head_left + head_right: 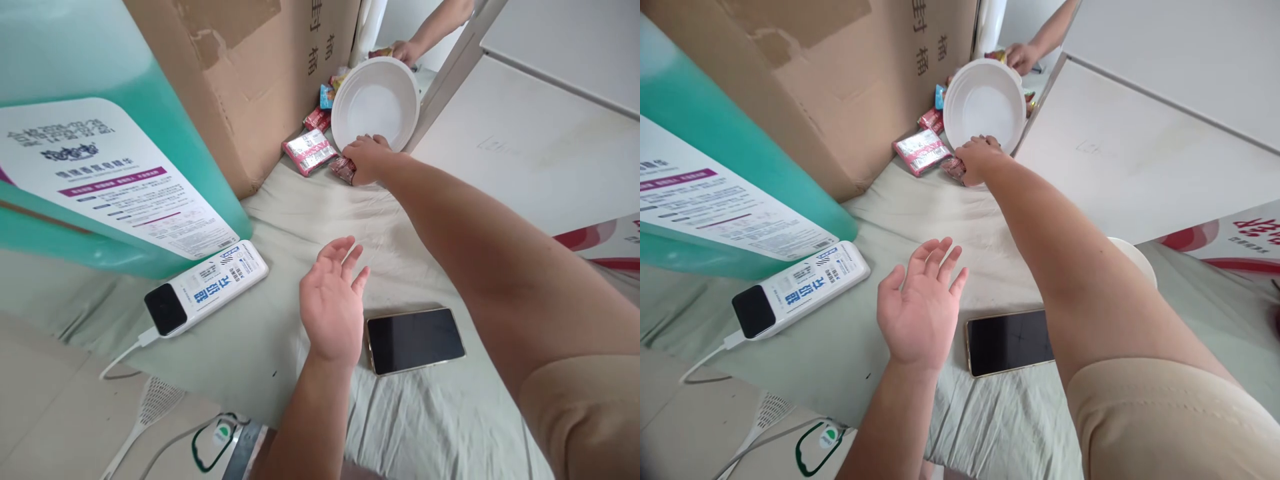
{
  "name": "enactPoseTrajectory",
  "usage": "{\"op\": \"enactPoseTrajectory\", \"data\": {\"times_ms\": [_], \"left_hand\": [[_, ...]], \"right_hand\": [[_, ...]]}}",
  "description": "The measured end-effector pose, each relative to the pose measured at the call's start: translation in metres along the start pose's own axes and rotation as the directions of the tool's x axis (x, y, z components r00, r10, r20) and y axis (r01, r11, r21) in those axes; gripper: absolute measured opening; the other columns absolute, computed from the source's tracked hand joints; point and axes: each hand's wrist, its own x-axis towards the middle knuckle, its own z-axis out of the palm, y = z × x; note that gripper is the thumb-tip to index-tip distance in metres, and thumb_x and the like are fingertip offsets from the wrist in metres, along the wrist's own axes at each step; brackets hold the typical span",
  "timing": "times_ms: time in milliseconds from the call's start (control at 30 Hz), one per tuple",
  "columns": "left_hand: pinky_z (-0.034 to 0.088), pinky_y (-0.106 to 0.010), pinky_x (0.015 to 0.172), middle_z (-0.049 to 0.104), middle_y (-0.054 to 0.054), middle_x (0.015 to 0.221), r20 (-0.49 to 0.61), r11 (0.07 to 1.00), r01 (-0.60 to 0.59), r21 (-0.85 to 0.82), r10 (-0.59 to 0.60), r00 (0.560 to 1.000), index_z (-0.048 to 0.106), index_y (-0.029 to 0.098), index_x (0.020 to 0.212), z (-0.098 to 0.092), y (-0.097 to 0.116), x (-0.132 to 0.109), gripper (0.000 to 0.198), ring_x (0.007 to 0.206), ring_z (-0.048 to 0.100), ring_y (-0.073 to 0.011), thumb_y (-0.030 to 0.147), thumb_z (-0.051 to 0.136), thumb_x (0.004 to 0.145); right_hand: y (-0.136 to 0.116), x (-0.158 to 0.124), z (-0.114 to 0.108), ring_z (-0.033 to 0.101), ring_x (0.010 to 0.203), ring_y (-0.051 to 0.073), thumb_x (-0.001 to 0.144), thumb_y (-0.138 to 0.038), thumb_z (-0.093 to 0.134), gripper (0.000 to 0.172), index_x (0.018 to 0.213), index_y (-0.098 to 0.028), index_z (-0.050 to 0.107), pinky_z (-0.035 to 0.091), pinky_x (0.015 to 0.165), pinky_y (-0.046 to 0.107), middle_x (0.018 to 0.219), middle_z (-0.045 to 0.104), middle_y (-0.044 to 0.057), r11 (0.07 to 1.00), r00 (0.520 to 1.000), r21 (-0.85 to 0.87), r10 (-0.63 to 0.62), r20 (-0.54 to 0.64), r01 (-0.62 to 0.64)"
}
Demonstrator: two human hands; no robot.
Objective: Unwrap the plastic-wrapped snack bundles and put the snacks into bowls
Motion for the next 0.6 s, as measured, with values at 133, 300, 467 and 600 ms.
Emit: {"op": "enactPoseTrajectory", "data": {"times_ms": [133, 300, 467, 600], "left_hand": [[0.047, -0.048, 0.115, 0.060, -0.006, 0.150, -0.005, 1.000, -0.004, 0.015, 0.004, 1.000, 0.065, 0.030, 0.112, 0.002, -0.002, -0.001, 0.040, 0.148, 0.053, -0.0288, 0.055, 0.042, 0.092], [0.049, -0.042, 0.114, 0.061, -0.008, 0.151, -0.063, 0.997, 0.000, -0.077, -0.005, 0.998, 0.064, 0.029, 0.118, 0.003, -0.002, 0.001, 0.042, 0.146, 0.055, -0.0261, 0.056, 0.043, 0.093], [0.048, -0.041, 0.117, 0.060, -0.007, 0.153, -0.144, 0.994, -0.025, -0.106, 0.009, 0.989, 0.063, 0.031, 0.126, -0.001, 0.002, 0.004, 0.045, 0.149, 0.053, -0.0238, 0.056, 0.041, 0.095], [0.048, -0.040, 0.116, 0.056, -0.006, 0.158, -0.181, 0.998, -0.028, -0.061, 0.017, 0.983, 0.063, 0.033, 0.131, -0.004, 0.004, 0.005, 0.049, 0.152, 0.049, -0.0231, 0.056, 0.038, 0.095]], "right_hand": [[-0.011, -0.016, -0.007, 0.057, 0.124, 0.039, 0.083, -0.051, 0.061, 0.043, 0.112, -0.020, 0.066, 0.032, 0.115, 0.074, 0.120, 0.067, 0.015, 1.000, 1.000, -0.006, -0.017, 0.022, 0.017], [-0.034, -0.050, -0.024, 0.059, 0.121, 0.040, 0.070, -0.036, 0.071, 0.049, 0.114, -0.016, 0.069, 0.023, 0.117, 0.072, 0.116, 0.067, 0.016, 0.995, 0.990, -0.053, -0.076, 0.115, 0.083], [-0.057, -0.091, -0.046, 0.066, 0.099, 0.033, 0.074, -0.034, 0.066, 0.031, 0.101, -0.021, 0.069, 0.023, 0.116, 0.070, 0.091, 0.067, 0.008, 0.984, 0.972, 0.050, -0.175, 0.154, 0.170], [-0.068, -0.126, -0.065, 0.066, 0.089, 0.030, 0.075, -0.038, 0.064, 0.025, 0.094, -0.022, 0.065, 0.026, 0.117, 0.063, 0.080, 0.066, 0.006, 0.973, 0.972, 0.103, -0.217, 0.085, 0.208]]}}
